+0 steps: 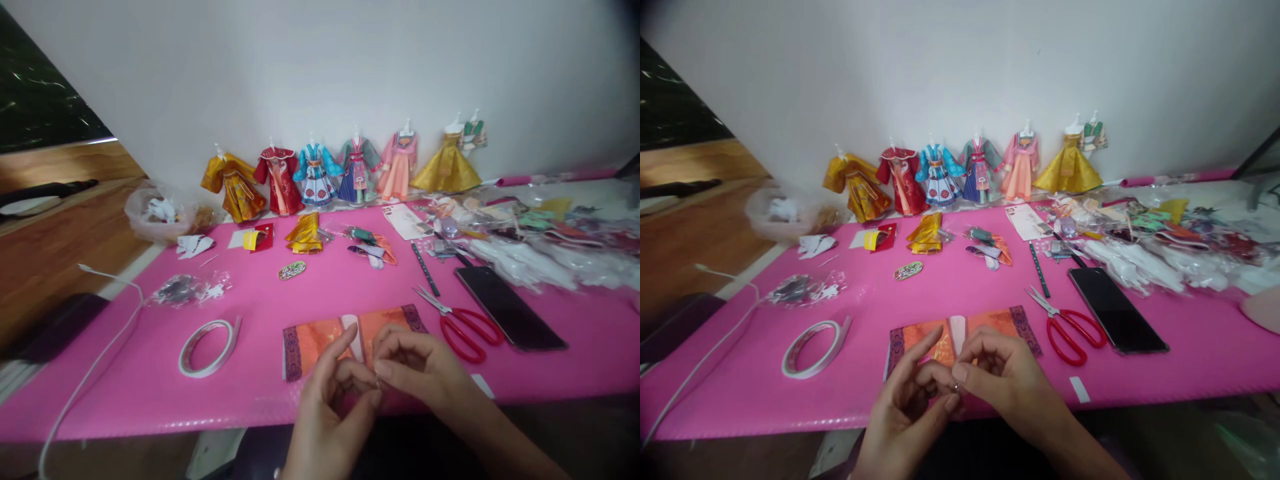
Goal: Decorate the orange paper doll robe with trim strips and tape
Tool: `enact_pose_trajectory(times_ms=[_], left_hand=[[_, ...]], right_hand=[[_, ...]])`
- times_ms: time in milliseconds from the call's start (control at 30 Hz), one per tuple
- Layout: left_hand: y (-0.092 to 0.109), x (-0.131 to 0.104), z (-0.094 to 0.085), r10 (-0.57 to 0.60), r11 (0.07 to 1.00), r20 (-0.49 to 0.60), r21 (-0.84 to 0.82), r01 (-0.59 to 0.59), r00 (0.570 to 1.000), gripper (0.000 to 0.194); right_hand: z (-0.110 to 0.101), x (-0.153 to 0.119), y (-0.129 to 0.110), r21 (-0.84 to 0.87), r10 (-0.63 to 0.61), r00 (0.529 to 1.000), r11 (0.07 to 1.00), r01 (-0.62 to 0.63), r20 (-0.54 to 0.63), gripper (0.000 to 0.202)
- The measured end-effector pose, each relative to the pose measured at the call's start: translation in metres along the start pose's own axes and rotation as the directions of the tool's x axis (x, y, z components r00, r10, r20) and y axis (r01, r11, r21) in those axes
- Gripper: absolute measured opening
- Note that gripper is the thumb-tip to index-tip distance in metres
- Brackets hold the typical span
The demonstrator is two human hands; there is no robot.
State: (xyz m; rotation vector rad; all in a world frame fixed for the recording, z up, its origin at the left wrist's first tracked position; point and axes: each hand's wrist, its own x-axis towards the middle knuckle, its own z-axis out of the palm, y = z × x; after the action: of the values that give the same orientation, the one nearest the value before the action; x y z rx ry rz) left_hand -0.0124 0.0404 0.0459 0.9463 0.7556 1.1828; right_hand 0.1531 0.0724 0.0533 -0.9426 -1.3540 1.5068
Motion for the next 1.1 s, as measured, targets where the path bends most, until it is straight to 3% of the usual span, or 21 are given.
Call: enact_pose_trajectory(times_ms=[133, 333, 533, 700, 800, 933, 1100], left_hand=[[-0.006, 0.0, 0.0, -0.149, 0.987, -0.018, -0.069, 0.148, 0.989, 0.055], [-0.012, 0.002, 0.006, -0.265, 0.958, -0.01, -0.113, 0.262, 0.964, 0.025], [-0.015, -0.004, 0.002, -0.348, 0.935, -0.016, -0.077, 0.346, 0.937, 0.021], [-0.012, -0.021, -0.023, -0.388, 0.922, -0.161, -0.058, 0.384, 0.907, 0.032], [-0.005, -0.029, -0.043, -0.335, 0.937, -0.291, -0.001, 0.35, 0.896, 0.035], [0.005, -0.029, -0.063, -0.243, 0.958, -0.437, 0.03, 0.285, 0.866, 0.04], [0.009, -0.02, -0.074, -0.161, 0.958, -0.5, 0.128, 0.257, 0.851, 0.035]], right_hand=[[-0.002, -0.003, -0.005, -0.115, 0.006, 0.999, 0.993, -0.01, -0.039, 0.016], [-0.005, -0.008, -0.016, -0.323, -0.005, 1.0, 0.946, -0.002, -0.022, 0.015], [-0.009, -0.003, -0.023, -0.283, -0.032, 0.996, 0.959, 0.007, -0.087, 0.016], [0.004, 0.037, -0.023, -0.198, 0.069, 0.997, 0.978, -0.064, 0.021, 0.017], [0.022, 0.072, -0.014, -0.186, 0.152, 0.983, 0.974, -0.131, 0.101, 0.014], [0.049, 0.115, 0.001, -0.181, 0.161, 0.979, 0.974, -0.137, 0.123, 0.012], [0.066, 0.146, 0.011, -0.181, 0.192, 0.972, 0.969, -0.166, 0.138, 0.012]])
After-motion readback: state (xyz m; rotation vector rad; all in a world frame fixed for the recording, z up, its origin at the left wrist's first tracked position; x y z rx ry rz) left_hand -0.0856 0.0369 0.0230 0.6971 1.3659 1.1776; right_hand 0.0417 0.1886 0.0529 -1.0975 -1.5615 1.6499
